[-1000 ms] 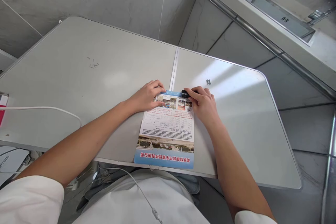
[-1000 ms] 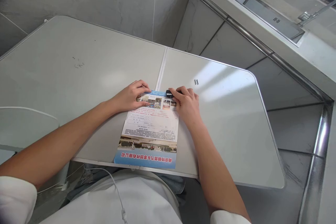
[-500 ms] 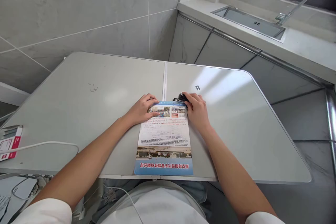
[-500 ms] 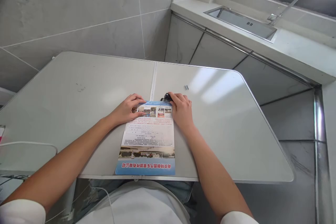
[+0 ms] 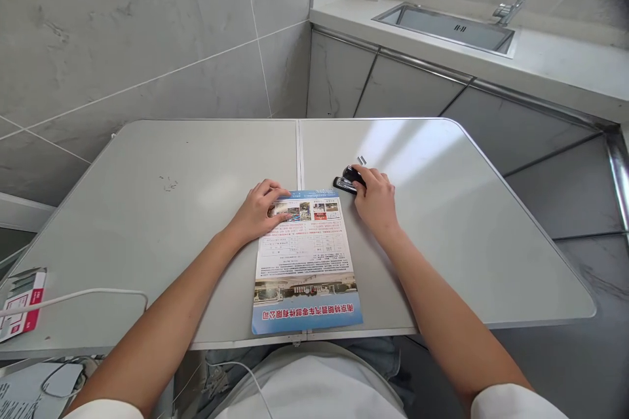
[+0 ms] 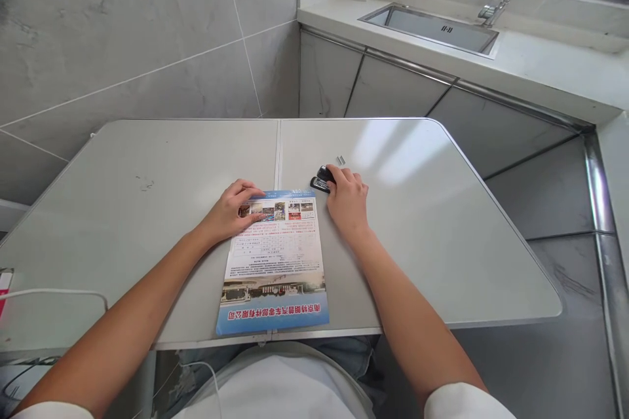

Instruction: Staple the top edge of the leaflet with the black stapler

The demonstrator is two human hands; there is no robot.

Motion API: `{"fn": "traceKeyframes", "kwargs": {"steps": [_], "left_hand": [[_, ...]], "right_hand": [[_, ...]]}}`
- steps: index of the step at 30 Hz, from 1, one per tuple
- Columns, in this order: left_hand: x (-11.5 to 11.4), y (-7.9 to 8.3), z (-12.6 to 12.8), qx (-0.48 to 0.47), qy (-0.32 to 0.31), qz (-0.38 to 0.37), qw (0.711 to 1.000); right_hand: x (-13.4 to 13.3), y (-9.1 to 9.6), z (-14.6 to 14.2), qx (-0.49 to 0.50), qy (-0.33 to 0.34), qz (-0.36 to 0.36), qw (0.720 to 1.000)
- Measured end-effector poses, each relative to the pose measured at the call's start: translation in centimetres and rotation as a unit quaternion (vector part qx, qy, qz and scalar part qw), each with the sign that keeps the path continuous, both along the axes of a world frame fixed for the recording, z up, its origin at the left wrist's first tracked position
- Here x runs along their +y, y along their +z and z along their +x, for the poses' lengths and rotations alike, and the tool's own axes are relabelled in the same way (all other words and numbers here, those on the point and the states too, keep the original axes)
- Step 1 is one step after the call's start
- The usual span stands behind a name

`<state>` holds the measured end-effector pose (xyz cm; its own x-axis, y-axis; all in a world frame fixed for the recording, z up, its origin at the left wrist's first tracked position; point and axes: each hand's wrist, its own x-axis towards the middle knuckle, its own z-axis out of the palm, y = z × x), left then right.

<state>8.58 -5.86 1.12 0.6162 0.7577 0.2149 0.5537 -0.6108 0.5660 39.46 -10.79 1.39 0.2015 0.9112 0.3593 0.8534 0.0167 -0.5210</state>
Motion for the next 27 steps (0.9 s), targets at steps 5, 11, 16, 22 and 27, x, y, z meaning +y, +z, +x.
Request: {"fn": "traceKeyframes", "kwargs": {"steps": [5,11,16,22,27], "left_hand": [[0.6,-0.4,-0.5,0.037,0.034,0.045,0.998],[1.1,-0.7,-1.0,0.049,0.044,0.049,0.997],[1.3,-1.1,-1.2,0.031,0.057,0.032,0.997],[2.0,-2.0,-1.6,-0.038,0.099,0.010,0.994],[2.1,-2.0,-1.6,-0.067,0.111,0.018,0.991]], "right_hand": [[0.3,-0.5,1.0,-0.019,-0.010,-0.022,1.000],[0.4,-0.1,1.9,-0.018,-0.045,-0.044,0.998],[-0.6,1.2,-1.3,0.025,0.011,0.043,0.999],[-3.7,0.2,-8.5,0.112,0.197,-0.018,0.974],[-4.6,-0.4,-10.8,0.078,0.257,-0.061,0.961]]}}
